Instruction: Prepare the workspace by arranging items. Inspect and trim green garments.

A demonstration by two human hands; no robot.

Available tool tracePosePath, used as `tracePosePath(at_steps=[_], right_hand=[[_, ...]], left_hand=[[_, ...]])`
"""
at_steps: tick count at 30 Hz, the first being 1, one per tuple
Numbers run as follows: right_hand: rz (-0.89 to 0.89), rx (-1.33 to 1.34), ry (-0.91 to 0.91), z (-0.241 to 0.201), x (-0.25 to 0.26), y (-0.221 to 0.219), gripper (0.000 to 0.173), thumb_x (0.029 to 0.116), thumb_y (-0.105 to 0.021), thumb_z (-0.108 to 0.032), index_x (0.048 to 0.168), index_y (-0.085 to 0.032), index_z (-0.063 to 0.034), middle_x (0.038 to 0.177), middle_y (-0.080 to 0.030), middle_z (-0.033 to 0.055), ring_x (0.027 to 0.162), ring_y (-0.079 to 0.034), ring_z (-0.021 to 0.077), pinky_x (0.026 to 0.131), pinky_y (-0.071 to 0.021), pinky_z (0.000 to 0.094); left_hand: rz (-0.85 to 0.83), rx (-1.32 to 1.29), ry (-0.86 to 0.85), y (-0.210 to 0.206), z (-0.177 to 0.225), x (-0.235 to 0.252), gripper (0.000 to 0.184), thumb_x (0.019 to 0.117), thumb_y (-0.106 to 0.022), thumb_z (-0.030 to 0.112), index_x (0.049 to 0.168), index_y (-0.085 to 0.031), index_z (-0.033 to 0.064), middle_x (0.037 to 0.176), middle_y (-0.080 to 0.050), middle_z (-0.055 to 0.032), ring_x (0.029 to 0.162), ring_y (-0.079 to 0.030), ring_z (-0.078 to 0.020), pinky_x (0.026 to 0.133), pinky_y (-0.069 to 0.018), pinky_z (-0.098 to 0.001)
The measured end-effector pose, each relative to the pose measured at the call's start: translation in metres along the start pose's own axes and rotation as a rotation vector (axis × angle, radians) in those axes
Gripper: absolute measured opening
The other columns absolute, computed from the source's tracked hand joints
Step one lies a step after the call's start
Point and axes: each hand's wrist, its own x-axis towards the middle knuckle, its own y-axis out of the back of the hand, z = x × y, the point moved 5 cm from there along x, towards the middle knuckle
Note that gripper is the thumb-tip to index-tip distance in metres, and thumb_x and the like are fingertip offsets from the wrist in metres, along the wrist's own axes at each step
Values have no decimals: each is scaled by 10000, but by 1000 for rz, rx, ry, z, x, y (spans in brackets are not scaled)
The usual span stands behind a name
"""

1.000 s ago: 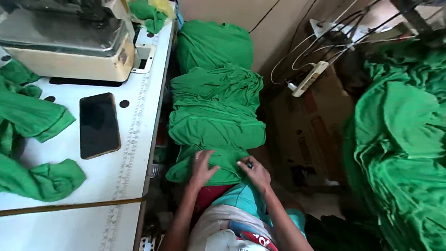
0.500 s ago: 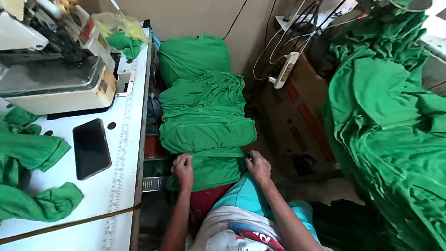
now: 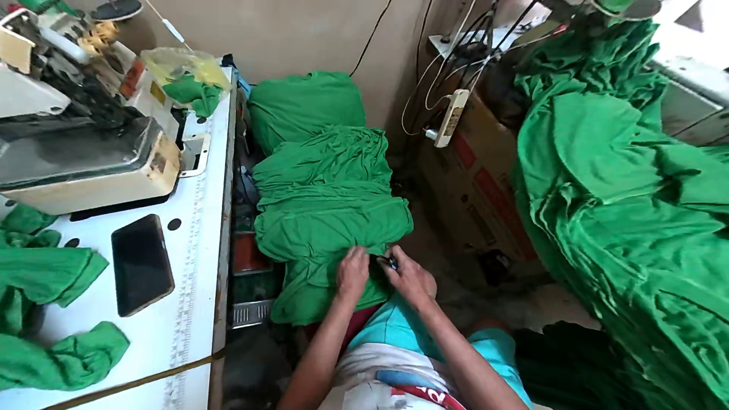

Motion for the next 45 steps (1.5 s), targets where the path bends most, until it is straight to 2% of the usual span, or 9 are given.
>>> tracePosePath(at_steps=[3, 8, 11, 15, 17, 20, 23, 28, 45], right_hand=[[-250, -194, -131, 17, 1, -26, 453, 1000, -618, -245, 1412, -539, -74, 1251, -679, 205, 1119, -674, 413, 960, -507, 629], [-51, -185, 253, 22, -20, -21, 245, 891, -685, -33, 1131, -735, -30, 1086, -735, 198, 954, -727, 398, 820, -572, 603], [-419, -222, 176, 33, -24, -12, 282, 1014, -617, -313, 1148, -754, -107, 1077, -746, 181, 1058, -699, 393, 957, -502, 623], [-226, 144, -16, 42, -16, 6, 419, 1094, -460, -328, 1205, -693, 2, 1023, -722, 191, 963, -703, 323, 938, -532, 551], [-108, 372, -94, 34, -7, 6, 397, 1116, -400, -271, 1219, -640, 29, 960, -698, 125, 799, -673, 186, 789, -572, 384], [23, 761, -161, 20, 8, -19, 312, 1105, -410, -182, 1144, -615, 51, 827, -653, 21, 604, -542, 47, 596, -482, 227], [-114, 818, -263, 24, 18, -62, 369, 1117, -395, -258, 1211, -594, 38, 815, -626, 16, 579, -483, 47, 558, -423, 224], [-310, 831, -432, 35, 20, -84, 597, 1123, -199, -475, 1373, -468, -4, 849, -591, 28, 583, -451, 77, 558, -398, 243], [-389, 632, -335, 34, 17, -74, 324, 1091, -499, -246, 1256, -455, 29, 942, -582, 101, 725, -566, 124, 698, -498, 291]], left_hand=[[34, -41, 79, 17, -19, 6, 308, 1059, -491, 99, 1243, -688, -49, 1298, -670, -205, 1120, -697, -304, 999, -550, -427], [111, 89, 52, 20, -75, -6, 246, 1007, -546, 1, 1159, -732, -51, 1260, -680, -230, 1183, -666, -346, 1050, -516, -446], [-147, 263, 108, 11, -99, -12, 295, 1023, -503, 40, 1192, -744, 31, 1297, -668, -168, 1262, -582, -360, 1102, -418, -514], [-178, 334, 275, 29, -77, -8, 332, 1018, -497, 72, 1299, -670, 30, 1444, -575, -168, 1373, -480, -386, 1127, -359, -568], [-31, 187, 281, 32, -58, -8, 337, 1060, -464, 102, 1334, -590, -48, 1381, -579, -240, 1271, -578, -375, 1087, -457, -501], [-3, -238, 149, 14, -37, -11, 324, 1083, -391, 89, 1322, -517, -91, 1014, -682, -188, 802, -699, -230, 760, -597, -389], [-223, -296, 196, -13, -51, -10, 339, 1085, -348, 69, 1325, -529, -88, 1066, -668, -201, 872, -696, -251, 826, -588, -402], [-280, -97, 142, -20, -71, -12, 340, 1026, -594, 225, 1263, -669, -6, 1211, -639, -217, 975, -666, -259, 895, -550, -386], [-329, -80, 105, -22, -71, -7, 262, 1033, -554, 158, 1148, -696, -29, 1135, -669, -196, 990, -673, -260, 933, -538, -402]])
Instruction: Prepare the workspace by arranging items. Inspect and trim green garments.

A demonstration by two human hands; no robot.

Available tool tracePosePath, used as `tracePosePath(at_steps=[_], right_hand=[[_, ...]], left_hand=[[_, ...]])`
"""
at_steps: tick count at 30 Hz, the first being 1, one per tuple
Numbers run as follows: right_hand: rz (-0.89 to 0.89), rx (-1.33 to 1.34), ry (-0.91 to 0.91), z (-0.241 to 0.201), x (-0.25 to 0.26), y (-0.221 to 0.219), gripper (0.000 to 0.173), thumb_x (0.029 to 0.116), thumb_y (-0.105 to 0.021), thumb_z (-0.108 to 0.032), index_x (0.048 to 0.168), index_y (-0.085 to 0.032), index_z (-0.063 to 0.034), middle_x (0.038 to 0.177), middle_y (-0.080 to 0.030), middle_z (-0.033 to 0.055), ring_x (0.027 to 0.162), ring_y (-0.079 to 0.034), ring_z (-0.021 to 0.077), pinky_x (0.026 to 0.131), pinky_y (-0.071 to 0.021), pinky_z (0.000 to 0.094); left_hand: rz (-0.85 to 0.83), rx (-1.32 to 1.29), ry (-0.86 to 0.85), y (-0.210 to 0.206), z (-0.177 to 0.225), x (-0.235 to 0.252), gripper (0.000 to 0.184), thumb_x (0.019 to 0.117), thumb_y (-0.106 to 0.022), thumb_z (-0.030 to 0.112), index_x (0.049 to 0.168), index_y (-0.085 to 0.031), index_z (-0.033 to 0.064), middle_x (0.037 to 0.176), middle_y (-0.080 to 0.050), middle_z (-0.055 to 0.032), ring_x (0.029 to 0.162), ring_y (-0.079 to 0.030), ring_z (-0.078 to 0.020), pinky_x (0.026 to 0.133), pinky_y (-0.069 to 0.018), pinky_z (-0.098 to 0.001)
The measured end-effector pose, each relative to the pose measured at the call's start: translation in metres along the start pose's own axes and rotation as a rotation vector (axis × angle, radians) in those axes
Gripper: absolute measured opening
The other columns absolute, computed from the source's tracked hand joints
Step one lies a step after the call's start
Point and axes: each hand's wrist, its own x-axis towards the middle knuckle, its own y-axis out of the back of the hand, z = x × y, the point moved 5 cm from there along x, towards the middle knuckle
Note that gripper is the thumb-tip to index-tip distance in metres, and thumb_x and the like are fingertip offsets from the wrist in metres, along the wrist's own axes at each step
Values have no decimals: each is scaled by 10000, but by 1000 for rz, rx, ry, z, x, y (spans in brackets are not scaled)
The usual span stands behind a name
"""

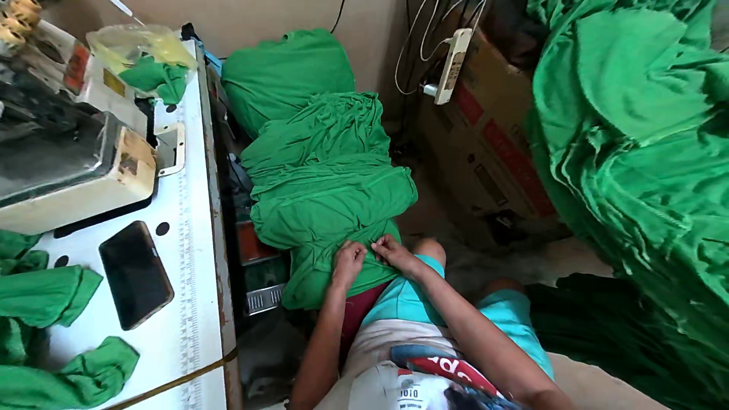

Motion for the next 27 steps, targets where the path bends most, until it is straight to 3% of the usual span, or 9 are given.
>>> tracePosePath(at_steps=[5, 21, 27], right_hand=[[-72, -116, 15, -3, -1, -1, 327, 1061, -565, -204, 1237, -477, 56, 944, -587, 123, 756, -578, 147, 731, -509, 317], [-131, -226, -3, -4, -1, -2, 290, 1049, -588, -201, 1193, -516, 40, 926, -586, 112, 735, -557, 143, 711, -491, 316], [-151, -273, 36, -2, 1, -5, 278, 1054, -571, -207, 1164, -537, 46, 929, -592, 136, 761, -573, 186, 736, -503, 370]], left_hand=[[24, -116, -7, 2, -5, -1, 241, 1054, -523, 136, 1153, -678, -21, 1145, -655, -182, 860, -697, -203, 816, -595, -347], [46, -210, -22, 3, -9, -1, 213, 1041, -556, 121, 1141, -689, -11, 1185, -629, -179, 831, -691, -166, 774, -603, -303], [53, -258, -13, 2, -10, -2, 211, 1029, -577, 128, 1127, -698, -14, 1168, -635, -172, 826, -683, -166, 772, -601, -313]])
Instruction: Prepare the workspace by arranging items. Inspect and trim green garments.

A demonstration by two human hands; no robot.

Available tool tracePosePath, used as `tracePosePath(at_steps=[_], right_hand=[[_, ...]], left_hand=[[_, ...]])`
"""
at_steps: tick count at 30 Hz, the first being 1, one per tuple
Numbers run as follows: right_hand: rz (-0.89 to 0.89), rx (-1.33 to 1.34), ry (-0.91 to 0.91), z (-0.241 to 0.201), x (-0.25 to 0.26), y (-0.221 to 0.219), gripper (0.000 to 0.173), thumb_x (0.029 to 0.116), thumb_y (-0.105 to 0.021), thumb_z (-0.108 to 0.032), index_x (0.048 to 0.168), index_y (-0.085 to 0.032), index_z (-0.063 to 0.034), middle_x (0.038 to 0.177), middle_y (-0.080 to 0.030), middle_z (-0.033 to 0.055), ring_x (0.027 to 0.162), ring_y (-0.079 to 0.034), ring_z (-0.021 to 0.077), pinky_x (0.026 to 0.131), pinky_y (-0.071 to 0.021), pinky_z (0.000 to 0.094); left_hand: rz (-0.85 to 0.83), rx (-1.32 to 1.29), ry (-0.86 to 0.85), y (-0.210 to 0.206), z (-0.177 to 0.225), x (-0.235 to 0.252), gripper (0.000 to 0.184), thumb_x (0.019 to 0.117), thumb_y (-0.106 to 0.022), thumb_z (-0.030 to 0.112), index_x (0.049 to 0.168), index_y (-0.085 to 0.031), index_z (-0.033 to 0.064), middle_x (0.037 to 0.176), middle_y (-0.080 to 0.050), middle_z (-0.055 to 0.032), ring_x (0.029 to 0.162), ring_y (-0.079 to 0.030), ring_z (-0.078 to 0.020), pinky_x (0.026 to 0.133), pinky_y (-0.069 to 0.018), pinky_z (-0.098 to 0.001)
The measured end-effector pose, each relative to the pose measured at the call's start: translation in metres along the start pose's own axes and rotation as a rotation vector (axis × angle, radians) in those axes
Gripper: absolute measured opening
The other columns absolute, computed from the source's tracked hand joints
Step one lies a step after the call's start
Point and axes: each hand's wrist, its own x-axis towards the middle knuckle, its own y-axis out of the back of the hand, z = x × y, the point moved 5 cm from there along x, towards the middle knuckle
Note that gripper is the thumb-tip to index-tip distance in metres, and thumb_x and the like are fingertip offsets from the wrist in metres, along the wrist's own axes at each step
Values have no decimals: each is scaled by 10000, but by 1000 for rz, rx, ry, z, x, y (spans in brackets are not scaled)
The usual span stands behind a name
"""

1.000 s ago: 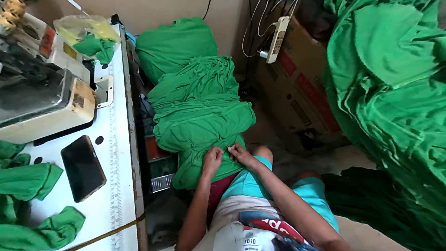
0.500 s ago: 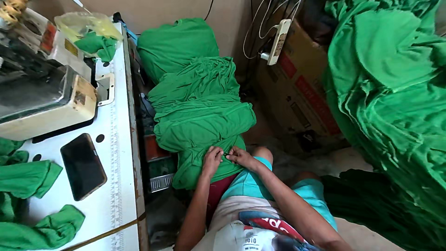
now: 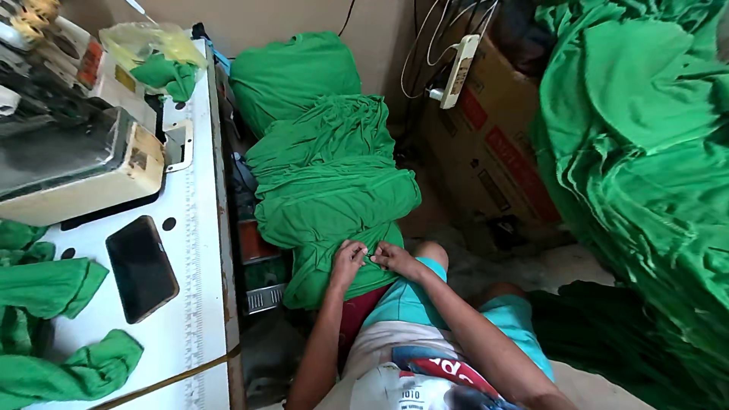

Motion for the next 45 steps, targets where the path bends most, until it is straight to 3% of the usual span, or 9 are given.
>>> tracePosePath(at_steps=[17, 22, 24, 29, 33, 35, 39, 42, 45], right_hand=[[39, 17, 32, 5, 0, -2, 262, 1048, -580, -216, 1118, -552, 35, 888, -592, 119, 734, -575, 170, 737, -509, 363], [220, 432, 10, 4, -8, 11, 241, 1074, -523, -211, 1156, -528, 15, 801, -544, 20, 618, -498, 72, 589, -442, 233], [274, 630, -17, 12, -5, 16, 222, 1090, -496, -233, 1163, -516, -23, 763, -543, -3, 571, -492, 65, 540, -439, 215], [347, 822, -66, 19, -1, 18, 195, 1095, -491, -216, 1164, -499, -34, 715, -548, -1, 521, -496, 70, 500, -448, 210], [337, 795, -61, 18, -2, 17, 187, 1092, -501, -217, 1134, -504, -35, 706, -548, 1, 521, -498, 68, 503, -444, 204], [329, 781, -61, 18, -2, 17, 187, 1089, -508, -220, 1124, -502, -37, 706, -551, 1, 524, -500, 67, 506, -445, 204], [318, 785, -74, 18, -1, 17, 187, 1085, -518, -226, 1122, -503, -43, 704, -557, 1, 524, -503, 69, 500, -440, 206], [317, 789, -76, 20, 0, 17, 193, 1085, -521, -225, 1139, -503, -40, 709, -556, 4, 530, -508, 73, 507, -446, 209], [320, 783, -70, 20, 0, 18, 196, 1087, -516, -229, 1136, -498, -40, 711, -555, 7, 532, -507, 77, 509, -449, 214]], left_hand=[[31, -177, 14, 3, -7, 0, 200, 1029, -579, 117, 1123, -677, -29, 1087, -642, -126, 773, -664, -122, 733, -592, -273], [84, -794, 38, 19, -19, -4, 298, 949, -357, 106, 802, -614, 74, 927, -696, -33, 895, -656, -135, 877, -533, -318], [22, -652, 6, 15, -16, -5, 302, 952, -360, 111, 796, -612, 54, 914, -702, -46, 931, -666, -149, 923, -530, -344], [-119, 88, -61, -15, 13, -9, 338, 935, -669, 170, 1210, -635, -22, 1124, -661, -173, 1038, -639, -254, 941, -519, -408], [-118, 310, -130, -28, 16, -13, 220, 928, -727, 268, 1071, -794, 114, 1220, -668, -166, 1220, -563, -367, 1060, -411, -559], [-115, 172, -88, -19, 15, -15, 258, 996, -643, 251, 982, -784, 35, 1206, -671, -167, 1183, -585, -301, 1055, -436, -472], [-58, -139, 69, -8, 5, -11, 487, 1116, -356, 287, 830, -646, 20, 770, -594, 9, 687, -522, -56, 703, -449, -248], [-57, 22, 28, -11, 12, -13, 321, 1027, -591, 259, 1016, -658, -54, 961, -647, -142, 899, -616, -207, 865, -510, -383], [-74, 308, -21, -26, 24, -17, 598, 878, -769, 374, 1307, -588, -1, 1175, -649, -187, 1135, -598, -350, 998, -468, -544]])
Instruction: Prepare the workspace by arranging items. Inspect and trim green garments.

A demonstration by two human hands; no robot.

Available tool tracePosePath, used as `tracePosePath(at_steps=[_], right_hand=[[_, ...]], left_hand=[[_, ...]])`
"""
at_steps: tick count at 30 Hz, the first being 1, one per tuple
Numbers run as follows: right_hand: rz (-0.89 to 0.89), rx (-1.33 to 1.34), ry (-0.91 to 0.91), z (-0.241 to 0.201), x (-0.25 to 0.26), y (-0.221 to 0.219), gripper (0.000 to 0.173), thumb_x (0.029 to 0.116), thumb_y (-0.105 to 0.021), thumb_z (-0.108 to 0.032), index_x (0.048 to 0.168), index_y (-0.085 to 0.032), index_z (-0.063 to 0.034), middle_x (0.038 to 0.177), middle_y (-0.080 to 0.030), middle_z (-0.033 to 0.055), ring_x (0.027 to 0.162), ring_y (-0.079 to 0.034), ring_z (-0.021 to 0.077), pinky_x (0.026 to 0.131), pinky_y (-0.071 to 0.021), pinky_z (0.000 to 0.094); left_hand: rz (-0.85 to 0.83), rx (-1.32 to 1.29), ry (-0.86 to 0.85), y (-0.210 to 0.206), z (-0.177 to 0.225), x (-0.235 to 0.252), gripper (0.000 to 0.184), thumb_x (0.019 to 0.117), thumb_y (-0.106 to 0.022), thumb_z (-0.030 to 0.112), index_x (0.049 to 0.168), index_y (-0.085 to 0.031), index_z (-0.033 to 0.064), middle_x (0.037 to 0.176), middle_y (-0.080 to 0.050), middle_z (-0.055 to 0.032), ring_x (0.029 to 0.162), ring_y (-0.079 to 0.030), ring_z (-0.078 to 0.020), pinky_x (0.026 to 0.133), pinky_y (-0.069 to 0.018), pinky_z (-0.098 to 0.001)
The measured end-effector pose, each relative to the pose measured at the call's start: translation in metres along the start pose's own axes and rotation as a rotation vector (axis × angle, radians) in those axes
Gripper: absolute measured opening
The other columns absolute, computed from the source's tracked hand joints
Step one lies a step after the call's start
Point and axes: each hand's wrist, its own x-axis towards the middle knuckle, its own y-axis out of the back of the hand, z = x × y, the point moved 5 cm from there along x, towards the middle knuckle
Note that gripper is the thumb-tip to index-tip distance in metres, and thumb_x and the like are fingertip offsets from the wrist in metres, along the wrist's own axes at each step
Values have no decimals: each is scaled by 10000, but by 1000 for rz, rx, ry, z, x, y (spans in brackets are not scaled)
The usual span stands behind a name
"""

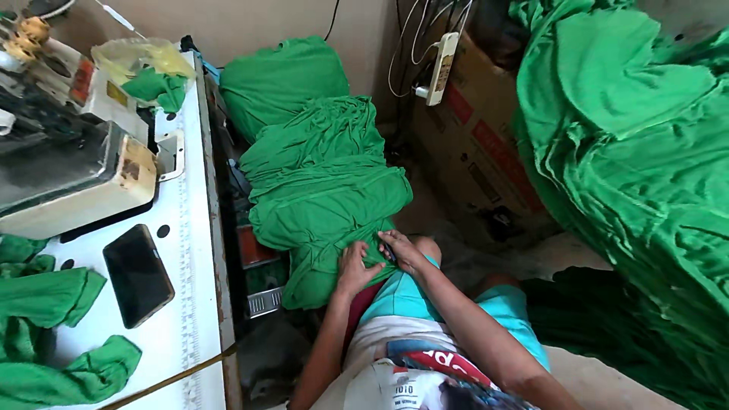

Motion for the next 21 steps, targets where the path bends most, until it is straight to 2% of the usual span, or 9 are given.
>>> tracePosePath(at_steps=[1, 2, 3, 5, 7, 9, 11, 14, 21], right_hand=[[-1, -6, -1, 0, 0, 0, 200, 1087, -516, -231, 1135, -497, -38, 714, -553, 8, 533, -505, 76, 509, -447, 213], [-4, -20, -1, -1, 0, -1, 199, 1088, -514, -231, 1133, -494, -38, 715, -550, 9, 534, -505, 73, 510, -445, 210], [-6, -34, 3, 0, 0, -1, 197, 1087, -518, -229, 1125, -495, -37, 715, -552, 10, 535, -506, 72, 514, -446, 209], [-16, -68, 19, -1, -1, -2, 197, 1083, -526, -220, 1126, -499, -30, 721, -558, 13, 543, -514, 75, 528, -453, 209], [-40, -128, 33, -3, -2, -3, 200, 1084, -521, -216, 1143, -490, -27, 737, -564, 16, 548, -517, 74, 530, -452, 208], [-84, -246, 42, -9, -7, -7, 232, 1091, -504, -216, 1196, -475, -11, 792, -585, 34, 582, -530, 77, 556, -453, 217], [-131, -425, 32, -16, -12, -8, 279, 1094, -493, -225, 1248, -475, 6, 875, -629, 67, 654, -566, 91, 617, -469, 245], [-224, -614, -17, -19, -15, -7, 318, 1084, -518, -219, 1282, -474, 26, 984, -625, 113, 747, -589, 118, 695, -494, 282], [-379, -693, -35, -16, -18, -9, 244, 1030, -613, -151, 1178, -518, 19, 887, -579, 62, 693, -544, 91, 663, -476, 253]], left_hand=[[-20, 80, 2, -3, 4, -1, 572, 897, -752, 380, 1325, -602, 31, 1230, -643, -179, 1203, -569, -370, 1030, -435, -573], [-29, 127, 2, -5, 5, -2, 443, 945, -709, 332, 1275, -656, 41, 1263, -643, -182, 1250, -550, -383, 1058, -413, -578], [-22, 139, -2, -5, 4, -3, 318, 990, -655, 265, 1208, -709, 41, 1260, -654, -183, 1256, -556, -380, 1077, -410, -556], [18, 86, -34, -1, 1, -4, 243, 1024, -595, 173, 1123, -751, 16, 1204, -690, -186, 1208, -609, -346, 1086, -444, -482], [10, 24, -95, 5, -6, -3, 236, 1022, -594, 152, 1118, -743, -3, 1170, -697, -190, 1161, -641, -317, 1062, -475, -445], [-13, 1, -143, 8, -10, -4, 230, 1009, -614, 142, 1127, -742, -9, 1196, -682, -196, 1168, -637, -307, 1067, -481, -429], [-11, 24, -138, 11, -10, -2, 236, 1029, -570, 128, 1116, -733, -19, 1193, -684, -196, 1151, -651, -301, 1049, -493, -428], [-16, 91, -89, 10, -11, 1, 289, 1073, -481, 142, 1188, -673, -42, 1210, -668, -223, 1134, -662, -331, 1024, -507, -469], [30, 136, -75, 7, -11, 2, 294, 1081, -464, 153, 1203, -659, -30, 1227, -666, -218, 1112, -676, -344, 985, -530, -485]])
